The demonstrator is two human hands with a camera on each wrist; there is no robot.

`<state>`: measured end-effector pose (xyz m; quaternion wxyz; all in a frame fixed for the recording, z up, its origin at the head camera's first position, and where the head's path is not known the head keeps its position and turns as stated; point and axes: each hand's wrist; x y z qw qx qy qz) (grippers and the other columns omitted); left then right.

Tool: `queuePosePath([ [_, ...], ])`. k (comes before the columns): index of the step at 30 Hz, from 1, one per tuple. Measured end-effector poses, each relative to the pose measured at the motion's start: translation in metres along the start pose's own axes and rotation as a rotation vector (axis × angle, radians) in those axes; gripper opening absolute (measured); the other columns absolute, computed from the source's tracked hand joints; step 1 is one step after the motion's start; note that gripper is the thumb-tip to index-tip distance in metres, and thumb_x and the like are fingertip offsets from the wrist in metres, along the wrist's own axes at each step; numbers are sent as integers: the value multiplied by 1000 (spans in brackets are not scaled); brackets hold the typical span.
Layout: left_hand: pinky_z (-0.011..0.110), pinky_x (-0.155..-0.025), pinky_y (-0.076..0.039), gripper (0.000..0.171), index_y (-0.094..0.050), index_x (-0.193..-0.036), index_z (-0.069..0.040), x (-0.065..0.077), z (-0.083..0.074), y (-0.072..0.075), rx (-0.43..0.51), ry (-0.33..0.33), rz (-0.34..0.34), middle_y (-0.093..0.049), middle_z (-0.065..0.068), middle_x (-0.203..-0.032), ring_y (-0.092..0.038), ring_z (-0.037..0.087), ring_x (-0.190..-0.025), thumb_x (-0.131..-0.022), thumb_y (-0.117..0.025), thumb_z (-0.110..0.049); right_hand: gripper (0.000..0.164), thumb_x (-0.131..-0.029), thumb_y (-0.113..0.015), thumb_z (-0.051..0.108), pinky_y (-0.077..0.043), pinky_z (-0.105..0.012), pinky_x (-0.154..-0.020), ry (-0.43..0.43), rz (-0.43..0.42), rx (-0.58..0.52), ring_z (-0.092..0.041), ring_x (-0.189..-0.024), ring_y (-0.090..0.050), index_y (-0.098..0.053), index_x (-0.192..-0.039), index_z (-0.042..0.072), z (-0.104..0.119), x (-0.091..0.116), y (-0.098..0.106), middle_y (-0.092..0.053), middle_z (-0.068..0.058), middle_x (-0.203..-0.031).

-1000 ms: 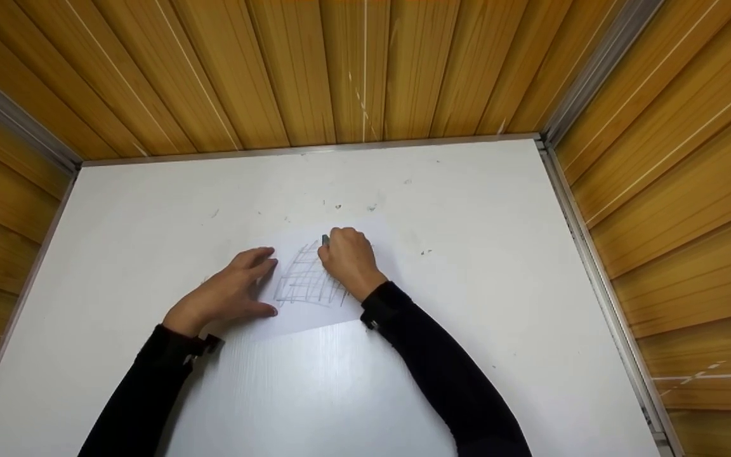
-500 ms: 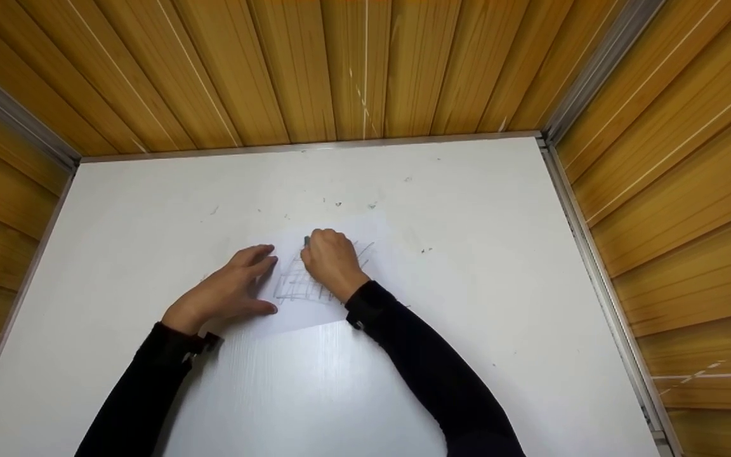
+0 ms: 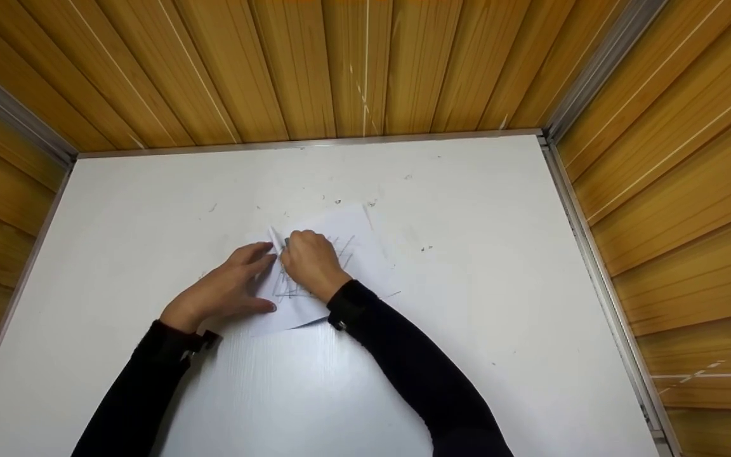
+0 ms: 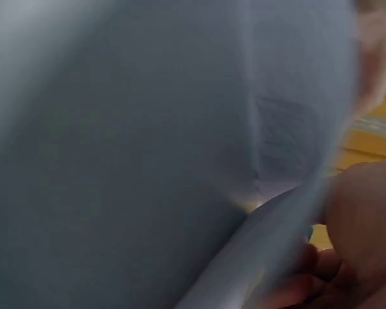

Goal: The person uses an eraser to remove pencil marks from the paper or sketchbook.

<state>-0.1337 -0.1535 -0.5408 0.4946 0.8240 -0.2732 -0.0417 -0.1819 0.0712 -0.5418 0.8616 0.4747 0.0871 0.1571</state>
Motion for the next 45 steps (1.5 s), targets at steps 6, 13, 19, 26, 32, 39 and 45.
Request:
queuePosePath([
  [6, 47, -131, -43, 104, -45, -169, -5, 1, -1, 1, -9, 26, 13, -30, 11, -182, -30, 30, -170, -85, -94, -44, 24, -101, -67, 13, -52, -38, -69, -73, -79, 21, -21, -73, -55, -65, -79, 6, -10, 0, 13, -66, -9, -80],
  [13, 46, -131, -43, 104, -45, -169, -6, 1, -1, 1, 11, 31, 10, -30, 10, -182, -30, 29, -170, -86, -94, -44, 23, -102, -65, 18, -56, -42, -71, -25, -60, -4, -23, -74, -62, -67, -82, 7, -11, 9, 6, -70, -10, -81],
  [19, 46, -131, -42, 104, -44, -169, -5, 0, -1, 1, 7, 26, 9, -30, 10, -182, -30, 29, -170, -87, -94, -44, 26, -103, -67, 20, -59, -46, -74, -8, -84, 10, -29, -77, -68, -67, -82, 6, -7, 9, -2, -72, -12, -82],
  [26, 47, -131, -43, 104, -44, -170, -7, -1, -3, 1, 8, 45, 12, -30, 10, -182, -31, 29, -170, -86, -95, -44, 28, -103, -65, 21, -59, -46, -70, -35, -86, 52, -28, -71, -65, -66, -79, 6, -13, 7, 1, -70, -13, -79],
  [32, 46, -130, -45, 102, -46, -168, -7, -1, -1, 0, -6, 30, 14, -31, 9, -181, -32, 29, -169, -86, -95, -43, 32, -102, -65, 20, -52, -39, -65, -75, -34, 84, -22, -68, -55, -58, -72, 11, -22, 6, 14, -62, -8, -74],
  [39, 47, -129, -44, 102, -46, -168, -6, -1, 0, -1, -5, 16, 15, -31, 11, -181, -32, 30, -168, -86, -94, -43, 30, -104, -61, 21, -57, -48, -74, 31, 12, 57, -31, -77, -65, -62, -78, 7, -6, 3, 0, -70, -14, -82],
  [45, 47, -129, -45, 103, -45, -168, -6, -2, -1, -1, -6, 20, 12, -31, 11, -181, -32, 31, -169, -86, -94, -44, 32, -105, -61, 24, -58, -49, -74, 6, 3, 63, -33, -78, -67, -65, -79, 7, -12, 2, 2, -72, -16, -84],
])
Point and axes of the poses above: each hand's wrist, its own x-axis away from the middle knuckle, its own y-axis out of the back of the hand, z = x × y
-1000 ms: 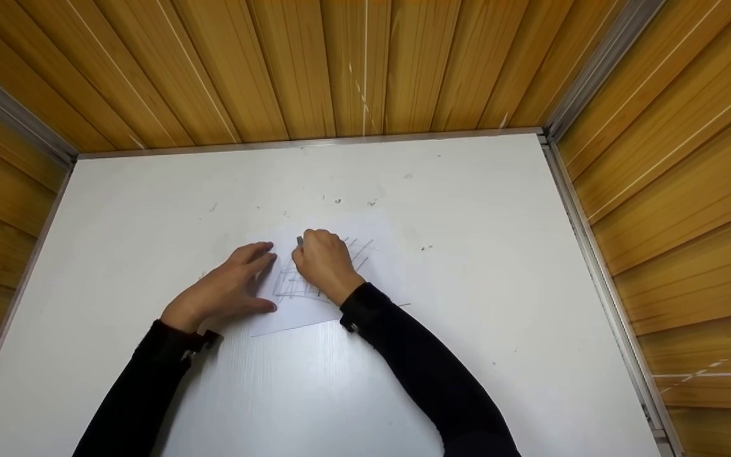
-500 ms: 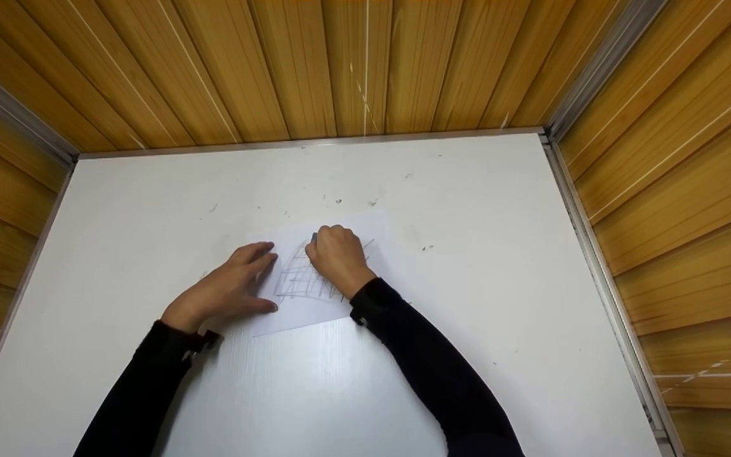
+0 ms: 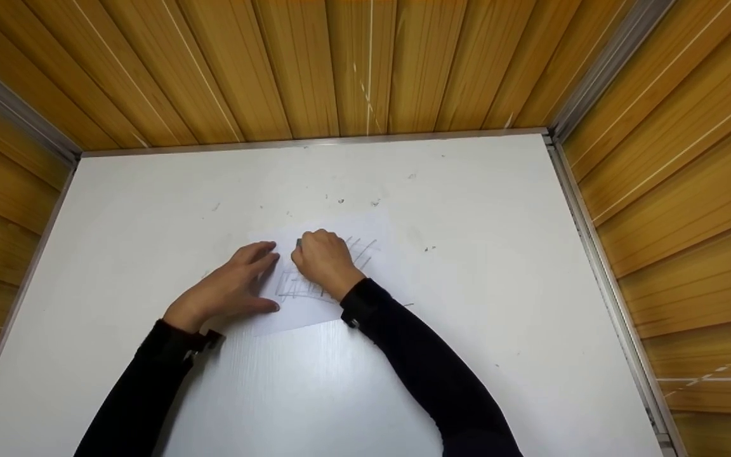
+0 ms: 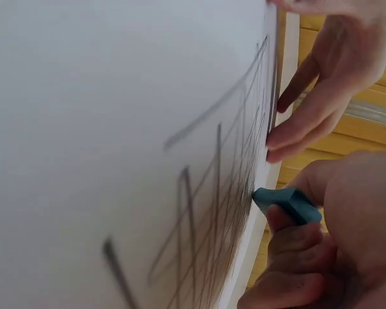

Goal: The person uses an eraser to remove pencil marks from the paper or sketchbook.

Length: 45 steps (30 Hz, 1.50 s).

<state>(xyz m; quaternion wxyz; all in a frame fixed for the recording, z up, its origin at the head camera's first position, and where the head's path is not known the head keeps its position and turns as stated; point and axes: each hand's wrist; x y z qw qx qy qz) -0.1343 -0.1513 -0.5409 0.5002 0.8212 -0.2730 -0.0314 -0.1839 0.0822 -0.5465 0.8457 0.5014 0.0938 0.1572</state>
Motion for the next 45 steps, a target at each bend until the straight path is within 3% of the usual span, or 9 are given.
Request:
queuePosePath([
  [5, 47, -130, -44, 104, -46, -169, -7, 0, -1, 0, -11, 12, 6, -31, 10, -182, -31, 30, -169, -85, -95, -45, 33, -107, -61, 25, -57, -48, -77, -57, -2, 5, -31, -80, -65, -63, -78, 8, -14, -1, 8, -71, -15, -85],
  [11, 47, -131, -42, 103, -46, -169, -7, 0, -1, 0, -10, 7, 1, -31, 10, -182, -31, 30, -169, -86, -94, -44, 33, -109, -59, 26, -54, -43, -77, 1, 70, -21, -25, -79, -59, -58, -79, 12, -19, -2, 11, -63, -8, -82],
  [17, 47, -131, -43, 103, -45, -169, -6, 2, 0, 1, -4, 5, 3, -30, 10, -182, -29, 30, -170, -87, -94, -44, 35, -108, -60, 24, -49, -38, -71, 28, 76, -39, -21, -75, -53, -52, -74, 16, -11, 0, 9, -53, -1, -76],
  [22, 47, -132, -41, 102, -44, -169, -5, 1, -1, 1, -5, -18, 4, -30, 12, -182, -27, 31, -171, -88, -93, -45, 35, -107, -60, 25, -51, -40, -71, 69, 104, -39, -23, -74, -57, -54, -74, 15, -6, 2, 6, -57, -3, -75],
  [30, 47, -134, -39, 103, -45, -169, -5, 1, -1, 2, -9, -13, 3, -30, 12, -182, -27, 31, -171, -87, -94, -44, 32, -107, -61, 23, -57, -44, -73, -16, -4, 32, -26, -75, -62, -62, -78, 9, -15, 1, 10, -70, -12, -81],
  [37, 47, -132, -41, 103, -45, -169, -6, 3, 0, 2, 0, -5, 9, -30, 11, -182, -27, 31, -171, -87, -93, -44, 30, -106, -60, 23, -56, -45, -73, 57, 90, -5, -26, -75, -61, -56, -77, 14, -5, 8, 4, -64, -8, -79],
  [45, 48, -132, -42, 103, -44, -169, -5, 1, 0, 0, -8, -16, 4, -29, 12, -182, -28, 31, -171, -88, -93, -45, 32, -107, -61, 21, -57, -47, -72, 39, -15, 4, -27, -75, -62, -61, -77, 9, -7, 2, 6, -69, -13, -80],
])
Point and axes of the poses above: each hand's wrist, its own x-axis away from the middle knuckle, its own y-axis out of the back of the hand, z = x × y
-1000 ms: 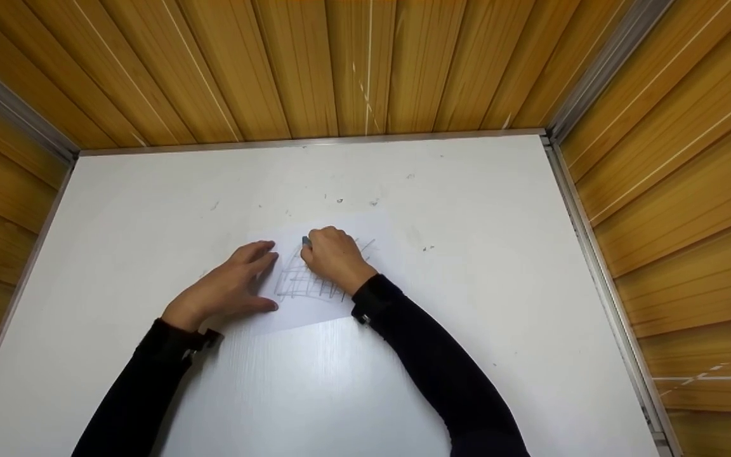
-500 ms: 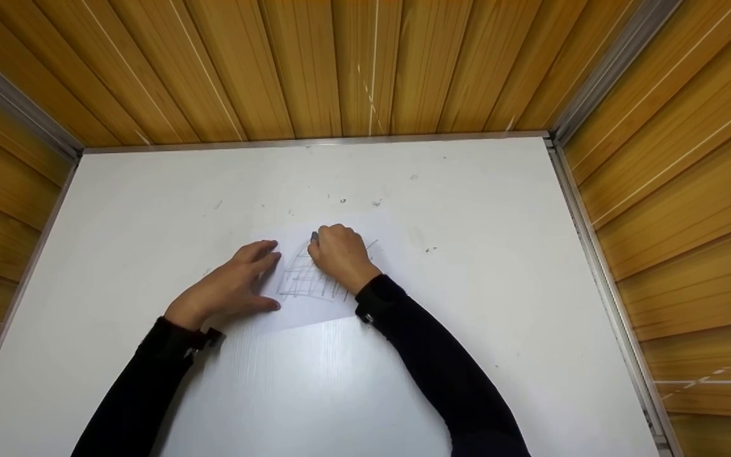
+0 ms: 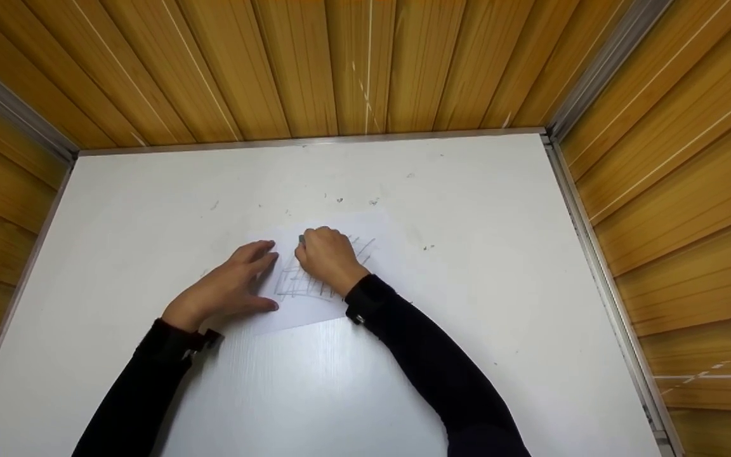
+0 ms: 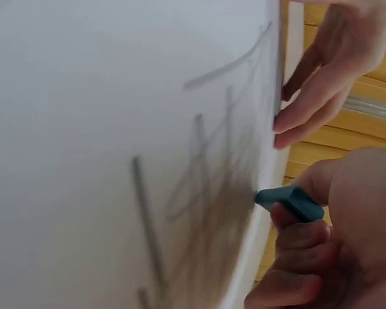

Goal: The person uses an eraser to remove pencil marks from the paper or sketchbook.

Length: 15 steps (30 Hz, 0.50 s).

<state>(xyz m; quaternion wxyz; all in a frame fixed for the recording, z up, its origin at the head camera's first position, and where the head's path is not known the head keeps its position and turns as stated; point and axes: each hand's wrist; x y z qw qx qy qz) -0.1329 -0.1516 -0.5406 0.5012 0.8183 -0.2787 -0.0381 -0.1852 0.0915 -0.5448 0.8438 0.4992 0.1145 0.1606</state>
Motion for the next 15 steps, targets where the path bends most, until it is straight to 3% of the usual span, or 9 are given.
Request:
queuePosePath([
  [6, 48, -132, -41, 104, -44, -169, -5, -1, 0, -1, -5, -8, -3, -29, 12, -182, -27, 31, -171, -87, -94, -45, 33, -107, -59, 23, -51, -41, -70, -40, 29, -28, -22, -74, -55, -56, -75, 13, -14, -7, 1, -59, -5, -76],
  [12, 48, -131, -42, 103, -44, -169, -5, 1, 1, 1, 7, -6, -6, -30, 12, -182, -28, 31, -171, -88, -94, -44, 32, -106, -59, 24, -45, -37, -72, 114, 196, -27, -21, -75, -52, -49, -76, 17, -6, 2, 3, -49, 1, -74],
  [15, 47, -131, -42, 103, -45, -169, -6, 1, 1, 1, 5, 3, -9, -30, 11, -182, -28, 30, -171, -87, -94, -44, 33, -107, -59, 26, -47, -39, -74, 141, 224, -17, -22, -76, -54, -51, -77, 17, -6, 2, 8, -50, 1, -74],
])
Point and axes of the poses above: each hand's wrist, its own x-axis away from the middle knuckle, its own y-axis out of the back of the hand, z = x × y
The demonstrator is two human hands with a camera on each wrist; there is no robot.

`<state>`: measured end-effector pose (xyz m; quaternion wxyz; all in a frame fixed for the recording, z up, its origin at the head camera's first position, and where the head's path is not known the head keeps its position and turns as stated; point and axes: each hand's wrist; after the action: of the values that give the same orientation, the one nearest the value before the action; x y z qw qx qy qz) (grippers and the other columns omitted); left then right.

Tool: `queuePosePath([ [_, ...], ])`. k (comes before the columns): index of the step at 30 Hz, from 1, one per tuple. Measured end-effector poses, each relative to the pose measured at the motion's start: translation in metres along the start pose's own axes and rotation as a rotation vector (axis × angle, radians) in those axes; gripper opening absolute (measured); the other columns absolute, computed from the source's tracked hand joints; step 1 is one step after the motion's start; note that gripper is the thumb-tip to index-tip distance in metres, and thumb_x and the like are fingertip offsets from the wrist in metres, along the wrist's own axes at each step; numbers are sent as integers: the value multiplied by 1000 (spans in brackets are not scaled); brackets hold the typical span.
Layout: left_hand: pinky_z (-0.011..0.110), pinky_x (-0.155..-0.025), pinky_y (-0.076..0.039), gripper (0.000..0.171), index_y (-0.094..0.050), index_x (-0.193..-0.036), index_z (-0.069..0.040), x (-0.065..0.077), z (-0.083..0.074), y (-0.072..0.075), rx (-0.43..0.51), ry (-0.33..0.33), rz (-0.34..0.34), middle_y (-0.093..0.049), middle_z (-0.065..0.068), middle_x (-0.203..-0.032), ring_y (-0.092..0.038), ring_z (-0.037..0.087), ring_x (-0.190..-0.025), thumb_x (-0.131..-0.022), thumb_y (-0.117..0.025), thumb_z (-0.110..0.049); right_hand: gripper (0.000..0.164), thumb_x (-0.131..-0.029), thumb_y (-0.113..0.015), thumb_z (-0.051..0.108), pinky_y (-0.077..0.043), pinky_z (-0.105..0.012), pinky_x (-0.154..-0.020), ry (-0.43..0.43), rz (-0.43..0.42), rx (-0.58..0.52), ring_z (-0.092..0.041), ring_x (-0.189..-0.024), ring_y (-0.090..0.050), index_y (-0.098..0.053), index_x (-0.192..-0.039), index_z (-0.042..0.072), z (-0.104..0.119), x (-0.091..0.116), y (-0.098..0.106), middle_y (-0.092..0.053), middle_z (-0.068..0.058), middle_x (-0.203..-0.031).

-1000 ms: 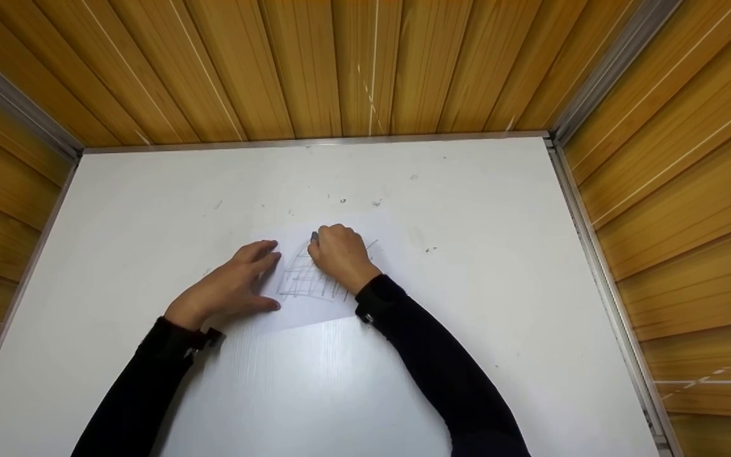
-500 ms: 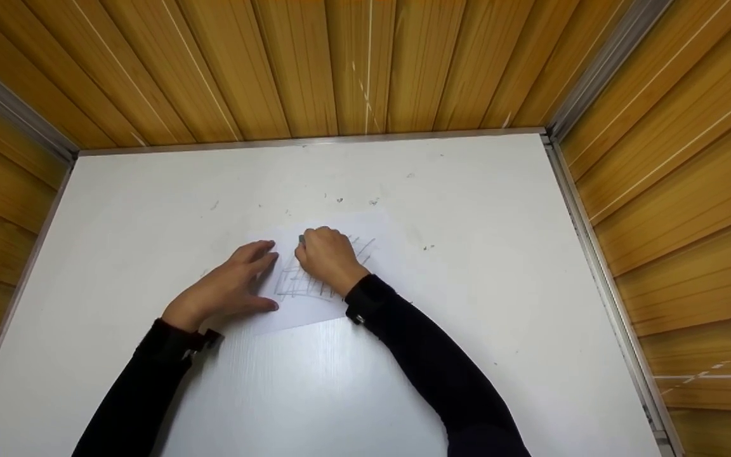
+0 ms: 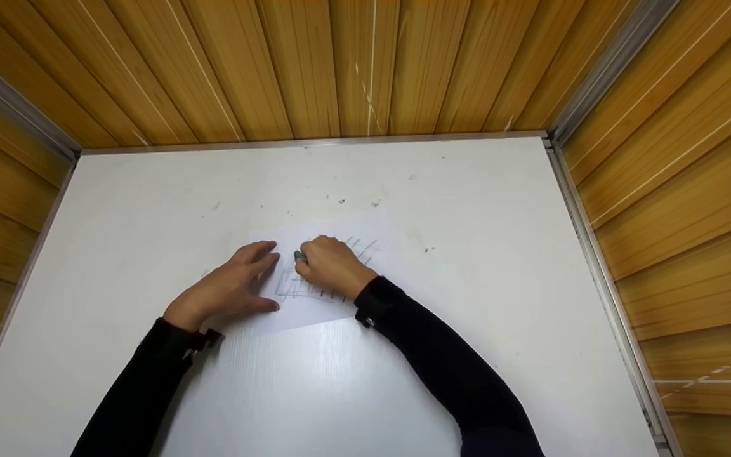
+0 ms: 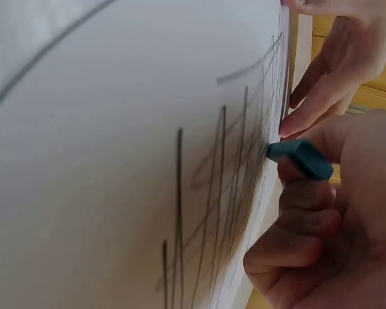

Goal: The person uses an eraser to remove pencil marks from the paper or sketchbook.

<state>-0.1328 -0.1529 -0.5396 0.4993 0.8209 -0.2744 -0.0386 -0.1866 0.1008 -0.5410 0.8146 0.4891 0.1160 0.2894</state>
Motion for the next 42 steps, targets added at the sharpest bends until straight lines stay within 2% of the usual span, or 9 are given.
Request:
queuePosePath([
  [5, 46, -133, -39, 104, -44, -169, -6, -1, -1, -1, 6, 10, 2, -29, 10, -183, -27, 30, -171, -86, -94, -44, 35, -108, -60, 25, -50, -43, -76, -74, -100, 60, -25, -78, -55, -52, -76, 14, -10, -8, 7, -52, -3, -76],
  [8, 46, -134, -39, 105, -43, -170, -6, -1, -2, -1, 18, 17, 16, -28, 10, -183, -26, 30, -172, -86, -94, -44, 34, -107, -60, 24, -50, -42, -76, -89, -110, 73, -24, -78, -53, -50, -76, 14, -13, -10, 7, -52, -2, -76],
  [14, 46, -132, -41, 103, -44, -170, -6, 0, -2, 0, 6, 12, 10, -29, 9, -183, -27, 28, -171, -88, -93, -44, 32, -105, -59, 23, -43, -35, -70, 44, -21, 24, -19, -73, -49, -49, -75, 17, -2, -5, -4, -47, 3, -72],
  [17, 46, -131, -42, 102, -44, -169, -6, -1, -2, 0, -10, 4, 5, -30, 9, -182, -29, 29, -170, -88, -93, -44, 32, -105, -59, 23, -44, -34, -68, 92, -7, 27, -18, -71, -49, -52, -75, 16, 0, -4, -3, -47, 3, -71],
  [22, 46, -132, -41, 103, -44, -169, -6, -2, -2, -2, -10, 6, 11, -29, 10, -182, -29, 30, -170, -87, -93, -45, 31, -105, -61, 22, -50, -41, -70, 19, -95, 118, -22, -72, -51, -56, -76, 12, -8, -10, 6, -53, -2, -74],
  [25, 46, -132, -41, 103, -44, -170, -6, -2, -3, -3, -6, 12, 14, -29, 10, -182, -29, 30, -170, -87, -93, -44, 30, -105, -61, 21, -51, -43, -74, -7, -110, 133, -24, -75, -52, -56, -77, 11, -14, -13, 9, -54, -4, -76],
  [30, 46, -132, -42, 103, -44, -169, -6, -1, -2, -1, -6, 13, 6, -29, 10, -182, -29, 30, -170, -87, -93, -44, 28, -105, -59, 20, -49, -40, -73, 66, -49, 95, -21, -75, -51, -55, -79, 13, -9, -9, 6, -51, 0, -76],
  [36, 46, -132, -41, 104, -43, -170, -6, -1, -1, 1, -12, 17, 13, -28, 10, -183, -27, 29, -171, -88, -94, -46, 26, -107, -58, 22, -53, -40, -73, 158, 19, 78, -18, -73, -53, -59, -83, 12, 0, 0, 0, -53, 1, -76],
  [42, 46, -132, -41, 104, -44, -170, -7, -1, -2, -1, -11, 21, 14, -28, 10, -183, -28, 30, -171, -87, -94, -46, 28, -107, -61, 20, -50, -39, -70, 62, -94, 136, -21, -72, -51, -59, -80, 10, -17, -9, 9, -54, -3, -76],
])
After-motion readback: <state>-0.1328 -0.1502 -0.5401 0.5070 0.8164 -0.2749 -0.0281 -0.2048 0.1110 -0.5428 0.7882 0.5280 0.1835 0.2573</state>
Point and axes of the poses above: each hand's wrist, its own x-axis away from the middle knuckle, its own y-axis out of the back of the hand, z = x × y
